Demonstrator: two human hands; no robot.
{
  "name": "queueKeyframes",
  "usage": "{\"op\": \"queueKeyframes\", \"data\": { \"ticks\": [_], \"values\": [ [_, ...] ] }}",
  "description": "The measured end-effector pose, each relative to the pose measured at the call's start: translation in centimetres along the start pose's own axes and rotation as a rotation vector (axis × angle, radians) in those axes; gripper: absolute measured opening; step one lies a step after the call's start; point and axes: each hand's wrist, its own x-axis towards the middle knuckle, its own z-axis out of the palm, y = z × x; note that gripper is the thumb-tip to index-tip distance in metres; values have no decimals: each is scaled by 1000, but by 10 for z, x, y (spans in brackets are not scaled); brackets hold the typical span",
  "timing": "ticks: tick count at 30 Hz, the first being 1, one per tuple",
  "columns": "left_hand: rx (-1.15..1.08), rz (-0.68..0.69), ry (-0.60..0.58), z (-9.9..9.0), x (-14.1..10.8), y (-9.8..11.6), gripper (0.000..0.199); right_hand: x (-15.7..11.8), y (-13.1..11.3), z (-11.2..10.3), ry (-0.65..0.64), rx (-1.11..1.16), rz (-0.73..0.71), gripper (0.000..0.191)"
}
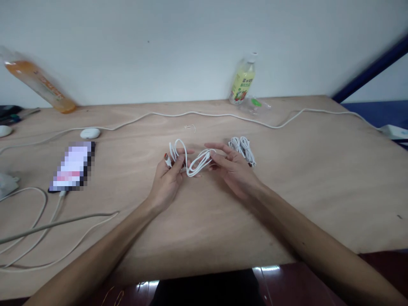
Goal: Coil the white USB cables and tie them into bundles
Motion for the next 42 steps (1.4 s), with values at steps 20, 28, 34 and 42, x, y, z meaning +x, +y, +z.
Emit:
{"op": "queueKeyframes", "data": {
  "ticks": [20,28,34,42],
  "values": [
    [122,142,43,-3,0,0,22,-1,4,1,-118,-129,-140,59],
    [129,186,107,-10,4,-6,19,0,6,-1,-12,-143,-39,64],
    [81,202,107,-10,4,-6,24,-2,3,5,-46,-137,29,21],
    [64,228,149,-6,2,-2,23,-7,-2,3,-113,-332,-27,36]
  ]
}}
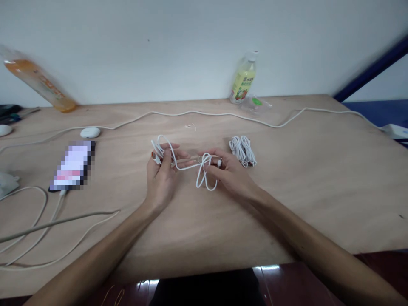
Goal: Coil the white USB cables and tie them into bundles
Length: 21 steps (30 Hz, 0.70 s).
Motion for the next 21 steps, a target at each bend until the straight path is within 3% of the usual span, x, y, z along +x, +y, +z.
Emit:
{"op": "queueKeyframes", "data": {
  "ticks": [5,13,17,21],
  "values": [
    [-48,50,88,1,3,0,20,-6,-10,-1,-42,-32,51,54],
    [-141,140,202,-2,10,-4,21,0,-14,2,75,-140,191,11],
    [-156,164,239,-6,14,-4,18,2,-15,0,183,-172,203,7],
    [-120,98,195,-7,13,-3,20,3,-13,-1,175,-66,178,7]
  ]
}}
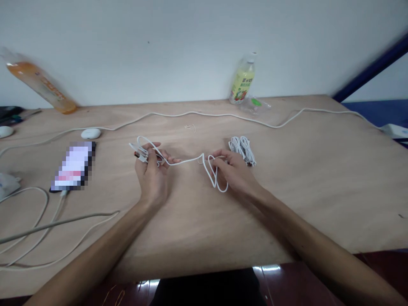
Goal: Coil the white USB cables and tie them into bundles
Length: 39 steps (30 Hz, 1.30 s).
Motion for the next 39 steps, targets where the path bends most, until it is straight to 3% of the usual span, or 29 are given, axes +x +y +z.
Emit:
{"op": "queueKeyframes", "data": {
  "ticks": [7,12,16,20,24,31,39],
  "values": [
    [121,-226,-210,6,-14,4,20,2,7,4,-121,176,-59,29],
    [140,-430,-331,10,-18,3,15,0,5,4,-92,292,-102,26],
    [118,-494,-423,9,-19,1,20,-3,0,3,-110,360,-126,31],
    [96,-541,-482,9,-21,3,28,-5,-1,4,-110,260,-194,35],
    [67,-627,-557,10,-24,7,32,-4,2,4,-16,82,-272,32],
    [1,-737,-525,14,-26,12,23,-2,4,2,96,-28,-283,31],
    [-105,-824,-550,13,-21,15,32,-2,6,2,136,-6,-243,28]
  ]
}}
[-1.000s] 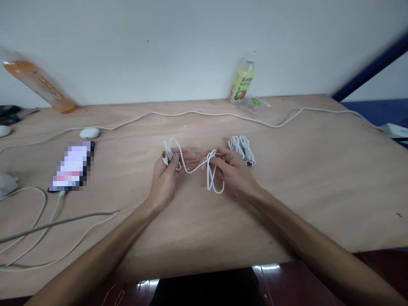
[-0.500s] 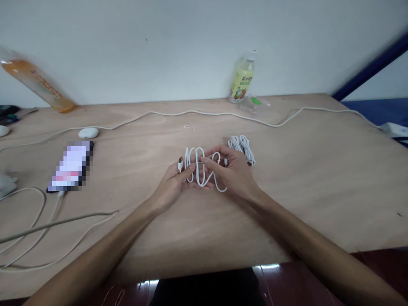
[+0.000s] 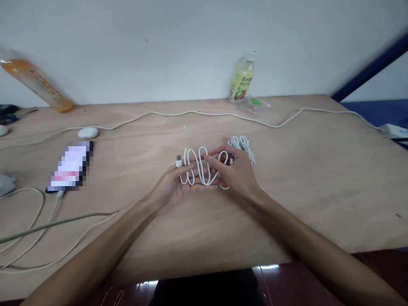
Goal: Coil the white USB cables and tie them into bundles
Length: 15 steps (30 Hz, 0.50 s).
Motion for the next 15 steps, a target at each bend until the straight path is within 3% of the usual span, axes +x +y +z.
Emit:
{"op": "queueKeyframes", "data": {
  "ticks": [8,15],
  "values": [
    [-37,-76,-64,-5,1,8,40,-1,-4,1,-30,97,67,31],
    [-9,-33,-19,-3,1,3,30,0,-2,0,-49,100,46,34]
  ]
}}
